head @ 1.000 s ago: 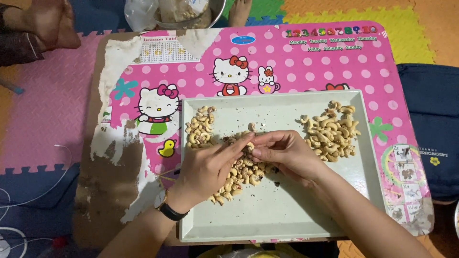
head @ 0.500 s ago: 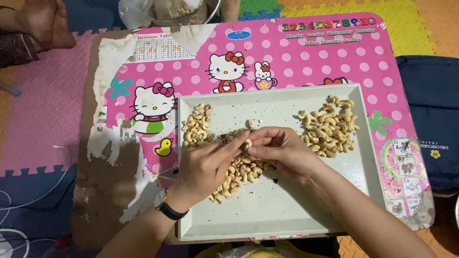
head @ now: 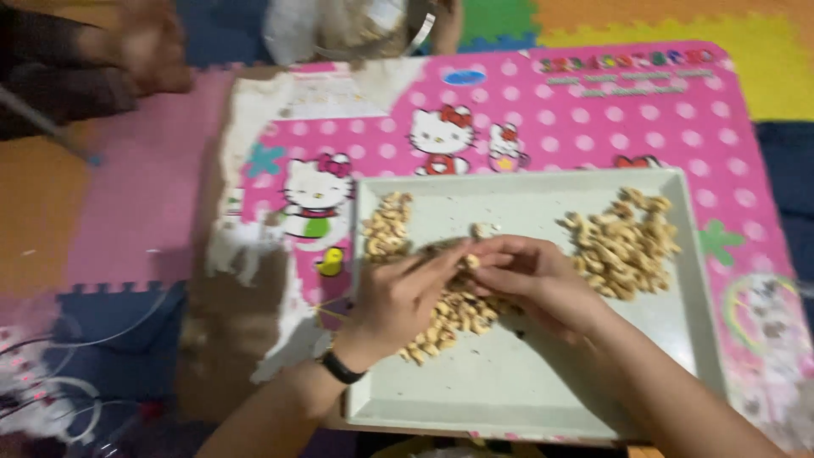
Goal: Manually inspecting and peeling the skin off cashew nuts on a tray
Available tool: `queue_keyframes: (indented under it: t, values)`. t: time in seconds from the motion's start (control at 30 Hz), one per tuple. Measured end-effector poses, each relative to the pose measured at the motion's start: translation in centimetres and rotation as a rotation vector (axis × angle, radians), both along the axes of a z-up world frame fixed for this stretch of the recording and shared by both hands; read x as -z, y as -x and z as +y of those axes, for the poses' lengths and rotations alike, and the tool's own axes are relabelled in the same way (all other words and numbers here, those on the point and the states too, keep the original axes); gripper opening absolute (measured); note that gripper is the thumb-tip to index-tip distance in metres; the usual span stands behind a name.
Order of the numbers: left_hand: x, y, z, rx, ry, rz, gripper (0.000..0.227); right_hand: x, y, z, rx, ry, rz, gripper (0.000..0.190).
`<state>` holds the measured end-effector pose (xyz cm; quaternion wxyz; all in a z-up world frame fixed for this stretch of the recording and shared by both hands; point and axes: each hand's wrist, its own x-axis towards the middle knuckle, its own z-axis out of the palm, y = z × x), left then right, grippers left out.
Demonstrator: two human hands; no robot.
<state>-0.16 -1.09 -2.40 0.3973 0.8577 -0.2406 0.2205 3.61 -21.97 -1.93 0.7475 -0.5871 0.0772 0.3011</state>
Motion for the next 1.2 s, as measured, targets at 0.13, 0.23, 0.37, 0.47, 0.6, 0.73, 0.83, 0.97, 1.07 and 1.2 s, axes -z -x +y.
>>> queue_keyframes:
  t: [0.13, 0.23, 0.37, 0.47, 0.6, 0.73, 0.83, 0.97, 1.07, 1.2]
  values:
    - [-1.1, 0.3, 0.4, -0.001, 0.025, -0.006, 0.035, -1.0, 0.7, 0.1, -0.080, 0.119, -0.285, 0.025]
    - [-3.1, 0.9, 0.4, -0.006, -0.018, 0.063, 0.022, -1.8, 0.7, 0.5, -0.162, 0.370, -0.364, 0.023]
    - [-3.8, 1.6, 0.6, -0.062, -0.079, 0.016, 0.005, -1.8, 1.6, 1.0, -0.237, 0.913, -0.624, 0.030]
    - [-4.2, 1.9, 0.7, -0.061, -0.095, 0.040, 0.011, -1.2, 1.5, 0.9, -0.223, 0.937, -0.712, 0.031]
    - [-4.1, 1.9, 0.7, -0.040, -0.097, 0.104, 0.010, -0.3, 1.5, 0.4, -0.203, 0.922, -0.681, 0.031]
    - [-4.4, 1.8, 0.7, 0.021, -0.048, 0.207, 0.008, -1.9, 1.9, 1.1, -0.200, 0.892, -0.621, 0.023]
    - [-4.5, 1.8, 0.7, -0.009, 0.006, 0.189, 0.019, -1.7, 1.6, 1.1, -0.084, 0.681, -0.529, 0.028]
    - [-4.8, 1.9, 0.7, -0.006, 0.008, 0.139, 0.010, -2.1, 1.0, 0.7, -0.034, 0.372, -0.358, 0.018]
    - [-4.0, 1.4, 0.9, 0.007, 0.013, 0.168, 0.013, -3.0, 0.3, 0.5, 0.004, 0.475, -0.319, 0.015]
    - [-3.4, 0.8, 1.2, 0.019, 0.095, 0.265, 0.020, 0.0, -0.4, -1.1, 0.162, 0.197, -0.188, 0.022]
